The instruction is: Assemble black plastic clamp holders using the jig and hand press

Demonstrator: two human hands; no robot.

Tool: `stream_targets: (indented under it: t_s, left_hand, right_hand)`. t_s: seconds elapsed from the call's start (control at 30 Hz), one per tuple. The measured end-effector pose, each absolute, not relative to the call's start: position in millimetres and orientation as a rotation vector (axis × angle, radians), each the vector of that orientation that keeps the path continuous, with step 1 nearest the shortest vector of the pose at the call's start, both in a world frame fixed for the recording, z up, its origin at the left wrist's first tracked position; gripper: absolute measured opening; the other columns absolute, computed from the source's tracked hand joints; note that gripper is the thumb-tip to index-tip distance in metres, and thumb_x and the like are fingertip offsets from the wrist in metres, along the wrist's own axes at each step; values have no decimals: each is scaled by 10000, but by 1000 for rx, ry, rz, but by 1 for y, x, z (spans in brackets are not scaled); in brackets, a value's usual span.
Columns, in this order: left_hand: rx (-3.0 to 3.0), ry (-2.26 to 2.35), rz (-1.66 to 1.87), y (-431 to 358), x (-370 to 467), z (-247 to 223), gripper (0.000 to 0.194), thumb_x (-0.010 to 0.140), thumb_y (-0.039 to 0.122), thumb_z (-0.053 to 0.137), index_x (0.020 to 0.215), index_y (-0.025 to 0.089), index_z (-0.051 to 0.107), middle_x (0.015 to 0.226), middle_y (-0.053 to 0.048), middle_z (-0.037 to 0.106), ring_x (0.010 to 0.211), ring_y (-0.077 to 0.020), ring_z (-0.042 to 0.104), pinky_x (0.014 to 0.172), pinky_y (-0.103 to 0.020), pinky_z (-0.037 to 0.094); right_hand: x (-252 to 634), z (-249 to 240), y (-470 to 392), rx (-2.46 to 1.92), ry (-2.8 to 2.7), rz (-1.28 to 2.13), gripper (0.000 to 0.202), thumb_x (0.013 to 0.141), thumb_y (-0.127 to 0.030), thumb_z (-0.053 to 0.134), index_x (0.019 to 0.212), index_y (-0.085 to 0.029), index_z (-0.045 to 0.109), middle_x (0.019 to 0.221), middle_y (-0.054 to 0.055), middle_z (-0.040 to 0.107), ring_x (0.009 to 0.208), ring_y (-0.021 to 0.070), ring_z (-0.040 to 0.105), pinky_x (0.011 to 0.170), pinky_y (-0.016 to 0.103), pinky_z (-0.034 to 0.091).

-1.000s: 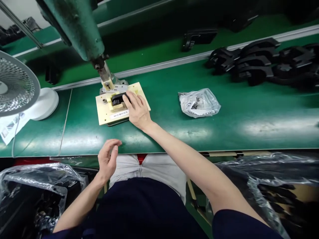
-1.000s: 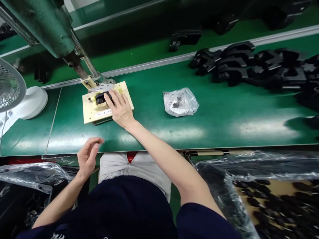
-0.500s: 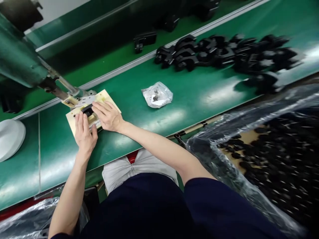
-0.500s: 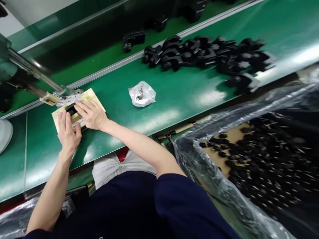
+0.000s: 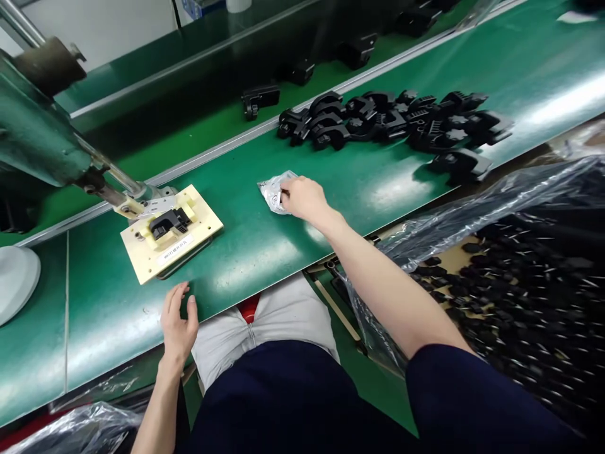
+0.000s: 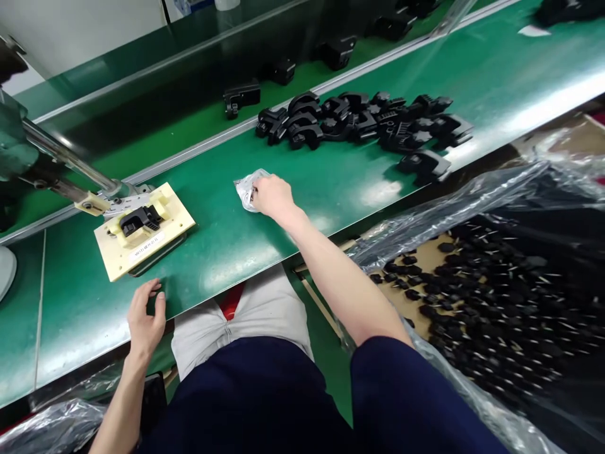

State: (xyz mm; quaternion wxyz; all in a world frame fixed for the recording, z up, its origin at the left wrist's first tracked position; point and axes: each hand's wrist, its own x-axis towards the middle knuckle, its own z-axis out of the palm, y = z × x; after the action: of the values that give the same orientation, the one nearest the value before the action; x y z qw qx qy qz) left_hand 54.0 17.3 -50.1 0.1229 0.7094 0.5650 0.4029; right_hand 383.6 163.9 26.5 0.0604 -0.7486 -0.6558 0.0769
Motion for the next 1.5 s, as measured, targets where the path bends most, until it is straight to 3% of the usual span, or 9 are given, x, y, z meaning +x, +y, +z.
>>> stream_targets:
  t_s: [0.17,0.37,0.53,0.7,0.77,0.9,1.0,1.17,1.5]
  left_hand:
    - [2106,1621,1119,37,62,-51,243,918,274,483,1088,170,622,1010,-111,655,858,-199,627,799,-377,535]
    - [2041,1597,1133,37,59,-50,230,928,286,480,1031,172,651,1012,-115,671,894,-204,635,812,-377,533]
    - [1950,1603,1147,38,57,-47,231,923,312,497,999,176,669,989,-108,678,889,-200,638,801,-364,533]
    - [1934,1600,1200,41,57,-46,215,918,300,512,954,174,682,939,-97,693,861,-196,647,774,-349,539]
    - [1915,1580,1245,40,61,-44,199,921,278,509,917,175,679,895,-83,695,832,-186,658,748,-330,543]
    - [1850,1520,1325,25,76,-31,151,928,207,501,898,185,648,832,-41,671,762,-147,659,702,-289,547]
    - [1931,1381,1487,13,89,-12,115,877,119,574,913,195,652,824,-22,653,777,-136,643,708,-282,534]
    - [2286,1231,1611,8,96,15,340,769,-13,625,1048,181,627,866,-33,645,774,-142,624,689,-296,529]
    - [2473,1275,1636,6,98,18,337,760,-12,631,1016,203,584,870,-32,664,791,-177,661,712,-359,574]
  right_hand:
    - [372,37,182,-2304,-2102,299,321,803,-177,535,1069,-86,690,1070,184,672,1019,292,641,803,316,477]
    - [385,11,172,-2092,-1939,223,303,814,-152,443,995,-120,685,993,134,678,961,252,628,774,304,450]
    - [398,-11,175,-1745,-1697,173,224,817,-223,486,836,-145,696,908,111,685,899,226,619,833,343,474]
    - [380,8,151,-1527,-1343,133,226,827,-312,538,769,-170,704,788,71,680,727,174,597,731,324,477]
    - [356,17,125,-1423,-1231,330,198,789,-322,582,725,-169,692,714,48,659,660,149,575,680,306,467]
    - [290,18,67,-1173,-943,1270,203,698,-358,686,660,-161,660,561,-1,577,492,93,480,504,247,398]
    - [249,16,37,-969,-628,1681,204,663,-355,716,651,-157,667,564,-12,564,484,69,461,468,221,362]
    - [225,28,18,-895,-434,1805,144,672,-304,701,657,-161,693,560,-21,561,511,57,462,463,201,341]
    - [215,28,11,-951,-535,1689,128,681,-256,690,583,-179,662,561,-33,544,514,55,417,487,217,357]
